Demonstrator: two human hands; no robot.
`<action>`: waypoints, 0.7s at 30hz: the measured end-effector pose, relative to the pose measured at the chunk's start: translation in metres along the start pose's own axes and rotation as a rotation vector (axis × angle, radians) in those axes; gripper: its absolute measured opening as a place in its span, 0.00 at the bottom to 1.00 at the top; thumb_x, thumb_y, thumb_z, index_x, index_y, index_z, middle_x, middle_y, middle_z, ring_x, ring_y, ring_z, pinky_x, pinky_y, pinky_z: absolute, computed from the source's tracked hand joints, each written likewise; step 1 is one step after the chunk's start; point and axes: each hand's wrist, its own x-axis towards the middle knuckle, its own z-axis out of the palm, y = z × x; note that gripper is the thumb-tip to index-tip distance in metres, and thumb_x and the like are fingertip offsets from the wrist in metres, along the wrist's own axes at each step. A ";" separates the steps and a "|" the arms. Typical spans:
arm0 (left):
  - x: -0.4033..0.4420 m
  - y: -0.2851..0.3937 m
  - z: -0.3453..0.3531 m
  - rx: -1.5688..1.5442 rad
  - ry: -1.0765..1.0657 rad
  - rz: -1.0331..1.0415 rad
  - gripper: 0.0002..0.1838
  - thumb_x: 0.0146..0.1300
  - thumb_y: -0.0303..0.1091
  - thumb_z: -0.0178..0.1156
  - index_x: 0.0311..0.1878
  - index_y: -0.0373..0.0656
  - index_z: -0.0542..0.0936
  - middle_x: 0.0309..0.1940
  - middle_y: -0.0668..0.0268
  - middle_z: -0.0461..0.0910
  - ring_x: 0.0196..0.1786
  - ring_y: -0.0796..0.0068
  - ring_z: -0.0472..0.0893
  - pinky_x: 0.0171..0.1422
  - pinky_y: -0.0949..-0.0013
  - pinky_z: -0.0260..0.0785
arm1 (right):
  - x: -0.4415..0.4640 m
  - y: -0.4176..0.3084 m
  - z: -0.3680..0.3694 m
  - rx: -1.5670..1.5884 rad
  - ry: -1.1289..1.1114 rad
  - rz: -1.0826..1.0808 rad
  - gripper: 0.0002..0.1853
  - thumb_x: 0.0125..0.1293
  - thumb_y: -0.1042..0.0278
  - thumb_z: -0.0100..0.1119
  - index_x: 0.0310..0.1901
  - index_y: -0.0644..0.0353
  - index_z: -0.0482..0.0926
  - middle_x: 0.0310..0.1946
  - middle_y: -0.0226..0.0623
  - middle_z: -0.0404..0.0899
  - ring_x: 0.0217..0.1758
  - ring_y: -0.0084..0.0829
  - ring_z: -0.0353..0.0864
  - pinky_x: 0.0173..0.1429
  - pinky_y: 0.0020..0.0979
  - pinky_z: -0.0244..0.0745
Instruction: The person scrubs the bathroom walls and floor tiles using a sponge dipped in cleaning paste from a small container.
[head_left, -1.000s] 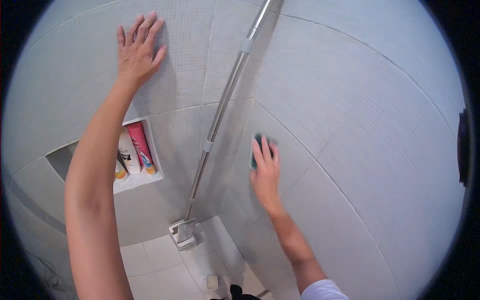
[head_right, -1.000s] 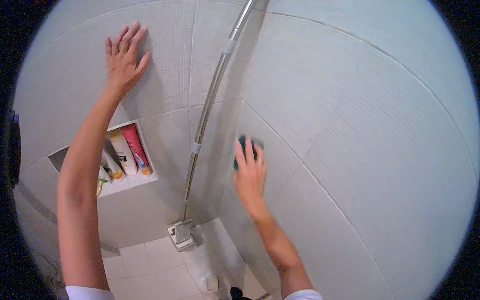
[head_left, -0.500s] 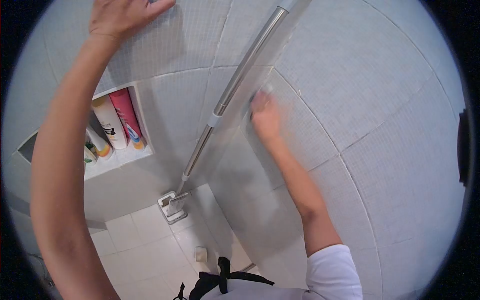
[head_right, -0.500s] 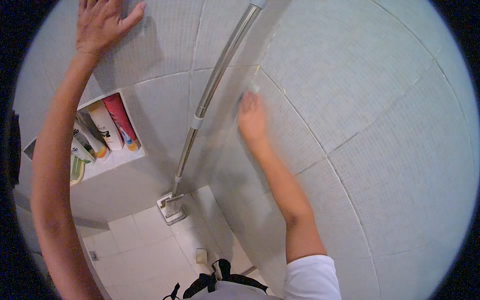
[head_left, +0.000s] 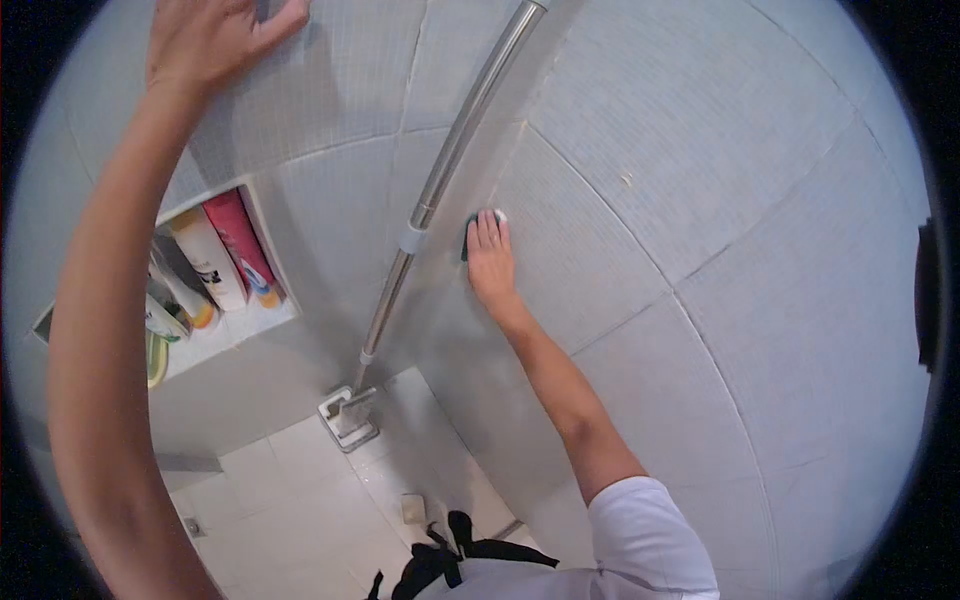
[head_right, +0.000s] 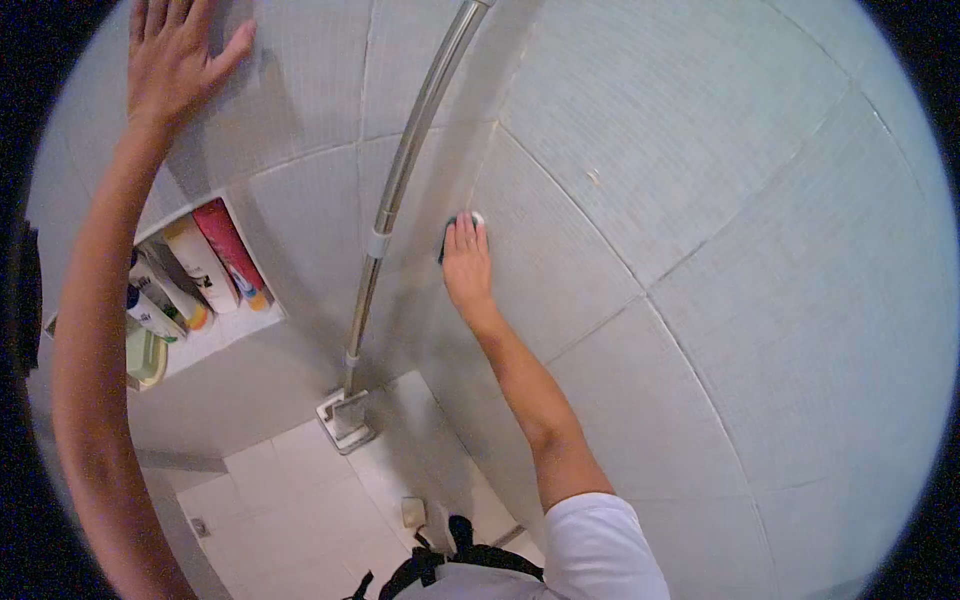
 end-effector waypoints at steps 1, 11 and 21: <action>0.001 -0.002 -0.001 0.079 -0.022 0.002 0.41 0.45 0.48 0.58 0.65 0.46 0.62 0.68 0.60 0.57 0.73 0.60 0.50 0.77 0.46 0.33 | 0.007 -0.008 -0.012 0.011 0.016 0.003 0.28 0.53 0.83 0.48 0.59 0.72 0.67 0.63 0.53 0.64 0.70 0.47 0.59 0.74 0.46 0.47; -0.001 -0.007 0.012 0.273 0.069 0.113 0.40 0.45 0.44 0.55 0.66 0.47 0.60 0.68 0.58 0.56 0.73 0.57 0.51 0.76 0.46 0.37 | 0.038 -0.042 0.011 0.785 0.629 0.421 0.38 0.42 0.93 0.38 0.62 0.68 0.66 0.65 0.53 0.62 0.70 0.45 0.61 0.73 0.36 0.50; 0.007 -0.011 0.018 0.054 -0.038 0.197 0.49 0.54 0.72 0.40 0.67 0.38 0.56 0.67 0.42 0.51 0.71 0.38 0.48 0.67 0.31 0.42 | 0.038 -0.045 0.017 0.802 0.643 0.469 0.37 0.43 0.91 0.39 0.63 0.67 0.66 0.64 0.51 0.65 0.69 0.43 0.63 0.71 0.34 0.55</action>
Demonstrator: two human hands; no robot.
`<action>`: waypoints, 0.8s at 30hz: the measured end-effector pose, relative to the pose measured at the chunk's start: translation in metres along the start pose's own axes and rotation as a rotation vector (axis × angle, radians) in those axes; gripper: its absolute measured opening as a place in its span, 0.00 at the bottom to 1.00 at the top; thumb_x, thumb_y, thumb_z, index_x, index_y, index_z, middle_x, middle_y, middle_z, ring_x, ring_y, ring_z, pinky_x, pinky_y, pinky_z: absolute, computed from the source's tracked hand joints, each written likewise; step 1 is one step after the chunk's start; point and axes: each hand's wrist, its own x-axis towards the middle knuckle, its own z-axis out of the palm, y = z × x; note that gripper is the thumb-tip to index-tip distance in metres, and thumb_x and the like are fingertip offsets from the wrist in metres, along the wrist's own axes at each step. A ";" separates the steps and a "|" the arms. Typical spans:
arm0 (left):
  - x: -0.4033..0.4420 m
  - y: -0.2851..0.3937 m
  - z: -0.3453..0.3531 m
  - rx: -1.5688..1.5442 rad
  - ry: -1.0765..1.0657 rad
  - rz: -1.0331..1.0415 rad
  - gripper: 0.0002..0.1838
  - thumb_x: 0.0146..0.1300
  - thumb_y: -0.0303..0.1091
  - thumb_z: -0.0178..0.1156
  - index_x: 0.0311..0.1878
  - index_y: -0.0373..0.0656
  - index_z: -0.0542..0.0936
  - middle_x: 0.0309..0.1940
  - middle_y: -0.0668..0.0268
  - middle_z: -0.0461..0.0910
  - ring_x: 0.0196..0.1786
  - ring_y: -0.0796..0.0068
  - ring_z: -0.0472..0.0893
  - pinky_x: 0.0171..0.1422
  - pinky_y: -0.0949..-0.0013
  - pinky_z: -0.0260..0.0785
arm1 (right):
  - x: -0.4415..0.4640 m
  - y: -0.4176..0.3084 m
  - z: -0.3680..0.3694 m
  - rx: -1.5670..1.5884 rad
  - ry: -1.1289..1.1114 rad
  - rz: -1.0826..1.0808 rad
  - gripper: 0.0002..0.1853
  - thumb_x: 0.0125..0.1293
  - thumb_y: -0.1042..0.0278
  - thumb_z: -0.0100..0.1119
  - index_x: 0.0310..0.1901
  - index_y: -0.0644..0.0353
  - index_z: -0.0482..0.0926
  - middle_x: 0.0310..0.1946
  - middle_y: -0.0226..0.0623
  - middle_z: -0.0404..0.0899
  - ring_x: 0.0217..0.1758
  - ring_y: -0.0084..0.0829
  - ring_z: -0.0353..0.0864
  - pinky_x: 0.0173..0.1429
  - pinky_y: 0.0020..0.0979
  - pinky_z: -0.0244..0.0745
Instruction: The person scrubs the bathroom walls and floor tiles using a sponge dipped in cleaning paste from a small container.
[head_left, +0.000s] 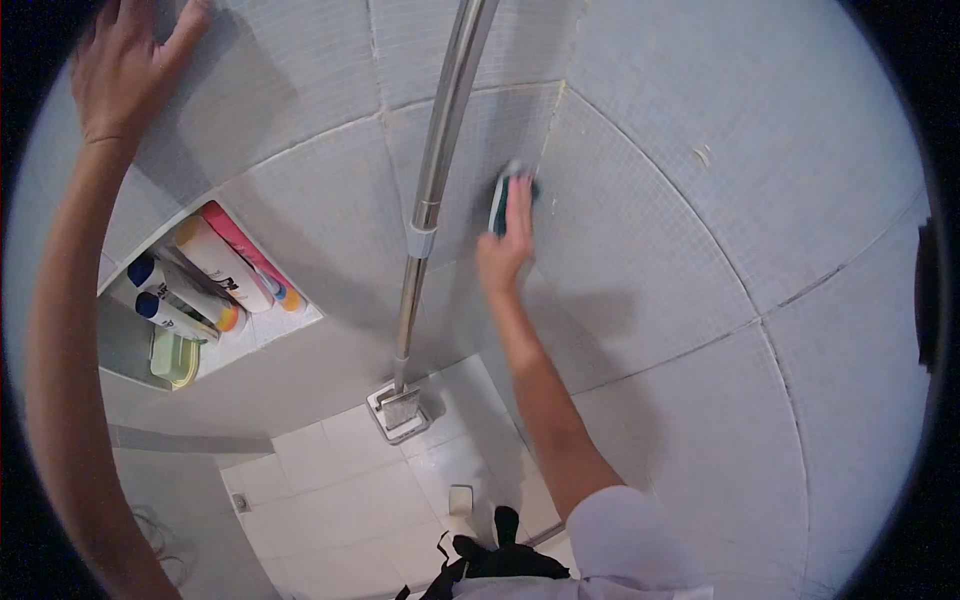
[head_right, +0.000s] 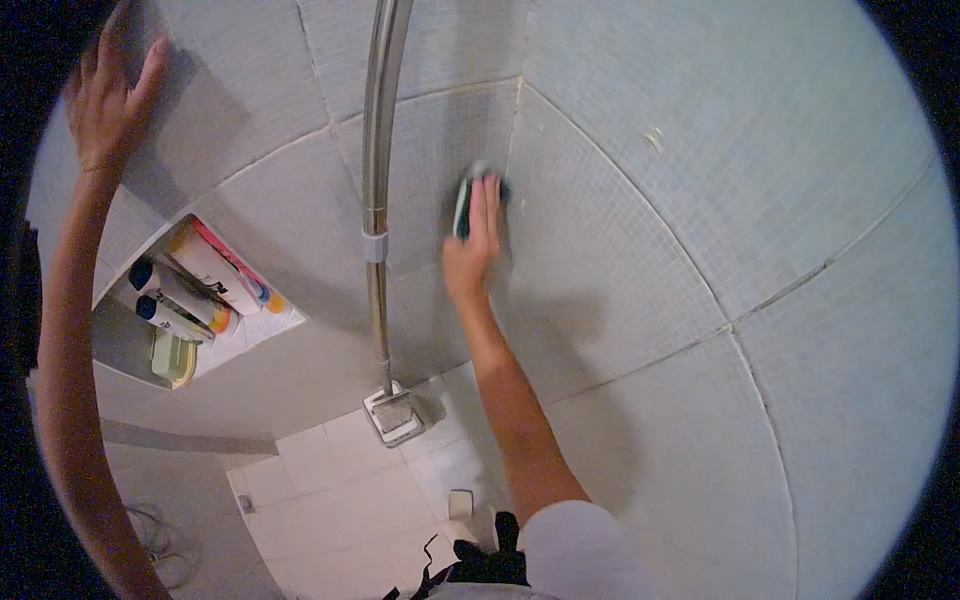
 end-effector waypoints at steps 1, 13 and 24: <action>-0.002 0.002 -0.003 -0.015 -0.022 -0.021 0.49 0.54 0.72 0.39 0.68 0.38 0.55 0.68 0.42 0.50 0.71 0.39 0.47 0.67 0.30 0.43 | -0.024 0.007 -0.010 0.038 -0.096 0.131 0.37 0.43 0.92 0.40 0.62 0.68 0.66 0.64 0.52 0.65 0.69 0.44 0.62 0.71 0.34 0.55; -0.009 0.001 -0.008 0.211 0.153 -0.043 0.39 0.48 0.45 0.53 0.67 0.47 0.60 0.68 0.58 0.56 0.73 0.58 0.50 0.76 0.49 0.38 | 0.003 -0.004 -0.082 -0.789 -0.539 -0.465 0.24 0.53 0.79 0.53 0.56 0.63 0.74 0.63 0.46 0.67 0.72 0.42 0.55 0.72 0.49 0.49; -0.011 -0.006 -0.011 0.119 0.171 -0.072 0.38 0.51 0.48 0.54 0.67 0.49 0.60 0.69 0.60 0.56 0.74 0.61 0.50 0.77 0.50 0.36 | 0.049 -0.043 -0.127 -1.256 -0.710 -0.728 0.25 0.56 0.72 0.53 0.58 0.57 0.74 0.64 0.44 0.66 0.71 0.47 0.57 0.71 0.61 0.44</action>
